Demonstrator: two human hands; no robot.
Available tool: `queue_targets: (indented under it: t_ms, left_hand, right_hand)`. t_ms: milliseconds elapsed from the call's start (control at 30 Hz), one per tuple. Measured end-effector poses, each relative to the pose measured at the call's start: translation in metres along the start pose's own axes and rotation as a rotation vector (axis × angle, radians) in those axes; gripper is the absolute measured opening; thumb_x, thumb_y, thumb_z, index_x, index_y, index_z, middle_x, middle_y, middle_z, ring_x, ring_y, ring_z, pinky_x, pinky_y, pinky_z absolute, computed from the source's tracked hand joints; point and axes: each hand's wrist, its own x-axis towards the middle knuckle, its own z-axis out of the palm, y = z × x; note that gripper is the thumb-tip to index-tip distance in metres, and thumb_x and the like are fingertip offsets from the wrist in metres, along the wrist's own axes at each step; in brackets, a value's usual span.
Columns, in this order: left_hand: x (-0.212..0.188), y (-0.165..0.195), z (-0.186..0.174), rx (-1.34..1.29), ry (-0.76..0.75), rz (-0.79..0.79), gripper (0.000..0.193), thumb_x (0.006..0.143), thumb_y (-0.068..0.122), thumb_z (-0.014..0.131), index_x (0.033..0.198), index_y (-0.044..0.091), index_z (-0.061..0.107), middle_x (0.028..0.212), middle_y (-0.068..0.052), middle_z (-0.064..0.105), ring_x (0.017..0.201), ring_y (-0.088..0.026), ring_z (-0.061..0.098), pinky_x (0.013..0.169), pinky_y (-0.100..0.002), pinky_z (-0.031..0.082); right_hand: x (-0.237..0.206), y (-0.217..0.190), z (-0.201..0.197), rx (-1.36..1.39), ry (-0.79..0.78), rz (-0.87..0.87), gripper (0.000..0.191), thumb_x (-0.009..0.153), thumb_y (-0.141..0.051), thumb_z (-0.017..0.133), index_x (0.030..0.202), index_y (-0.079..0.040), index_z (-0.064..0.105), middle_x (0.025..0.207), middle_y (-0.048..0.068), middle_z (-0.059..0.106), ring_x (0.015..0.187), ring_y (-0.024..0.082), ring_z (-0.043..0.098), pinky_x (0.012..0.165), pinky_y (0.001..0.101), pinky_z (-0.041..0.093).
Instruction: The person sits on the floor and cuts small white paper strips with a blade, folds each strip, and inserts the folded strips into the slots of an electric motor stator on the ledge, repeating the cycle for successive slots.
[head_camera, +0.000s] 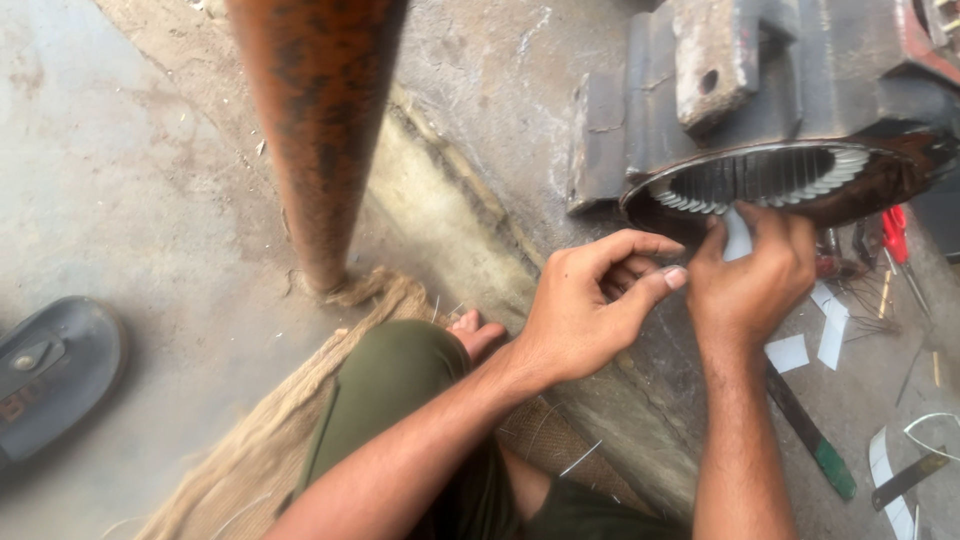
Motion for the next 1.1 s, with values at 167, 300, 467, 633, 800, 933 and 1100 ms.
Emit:
queue_targets:
  t_ms: [167,300,467,633,800,933,1100]
  left_hand:
    - [0.001,0.002,-0.005,0.048,-0.013,0.013,0.033,0.095,0.020,0.073,0.123,0.004,0.072,0.087,-0.005,0.078,0.071,-0.005,0.069,0.067,-0.024,0.058]
    - [0.001,0.000,-0.007,0.065,-0.007,0.014,0.033,0.094,0.021,0.073,0.123,0.004,0.073,0.087,-0.005,0.077,0.071,-0.006,0.069,0.067,-0.024,0.059]
    - [0.002,-0.003,-0.006,0.069,-0.027,0.034,0.033,0.095,0.022,0.072,0.123,0.004,0.072,0.086,-0.005,0.077,0.072,-0.006,0.070,0.067,-0.024,0.060]
    - [0.001,-0.003,-0.005,0.059,-0.017,0.047,0.034,0.095,0.021,0.072,0.123,0.003,0.072,0.086,-0.006,0.077,0.070,-0.007,0.069,0.066,-0.025,0.059]
    - [0.000,-0.005,-0.005,0.070,-0.020,0.046,0.033,0.095,0.021,0.073,0.123,0.004,0.072,0.086,-0.005,0.077,0.071,-0.006,0.070,0.066,-0.024,0.059]
    - [-0.001,-0.006,-0.003,0.059,-0.030,0.064,0.032,0.096,0.022,0.073,0.123,0.005,0.072,0.089,-0.005,0.077,0.071,-0.005,0.069,0.067,-0.024,0.059]
    - [-0.001,-0.008,-0.002,0.095,-0.029,0.040,0.032,0.095,0.022,0.074,0.122,0.005,0.073,0.087,-0.005,0.078,0.069,-0.005,0.069,0.065,-0.024,0.059]
  right_hand:
    - [0.000,0.008,0.007,0.203,0.012,0.083,0.015,0.095,0.002,0.076,0.107,0.006,0.068,0.105,0.015,0.073,0.094,0.026,0.075,0.080,0.0359,0.060]
    - [-0.002,0.017,0.012,0.080,0.015,0.071,0.005,0.093,0.003,0.078,0.095,0.003,0.073,0.093,0.014,0.074,0.085,0.024,0.074,0.074,0.0355,0.057]
    - [0.001,0.019,0.013,0.070,0.002,0.092,0.004,0.093,0.004,0.077,0.097,0.003,0.077,0.093,0.014,0.074,0.086,0.025,0.073,0.073,0.0359,0.054]
    - [0.003,-0.007,-0.007,0.053,-0.033,-0.012,0.018,0.093,-0.004,0.083,0.107,0.005,0.076,0.108,0.018,0.070,0.104,0.030,0.069,0.090,0.0424,0.054]
    - [0.006,-0.032,-0.034,0.137,-0.090,0.018,0.035,0.079,-0.007,0.085,0.103,0.011,0.066,0.109,0.030,0.056,0.101,0.041,0.061,0.083,0.0491,0.049]
    - [0.008,-0.017,-0.039,0.007,-0.173,-0.080,0.025,0.092,-0.011,0.086,0.098,0.005,0.067,0.101,0.023,0.063,0.091,0.035,0.066,0.084,0.0476,0.052]
    - [0.004,0.017,-0.027,-0.037,-0.241,-0.153,0.016,0.101,-0.008,0.079,0.094,0.004,0.070,0.083,0.019,0.070,0.072,0.029,0.071,0.069,0.0402,0.055]
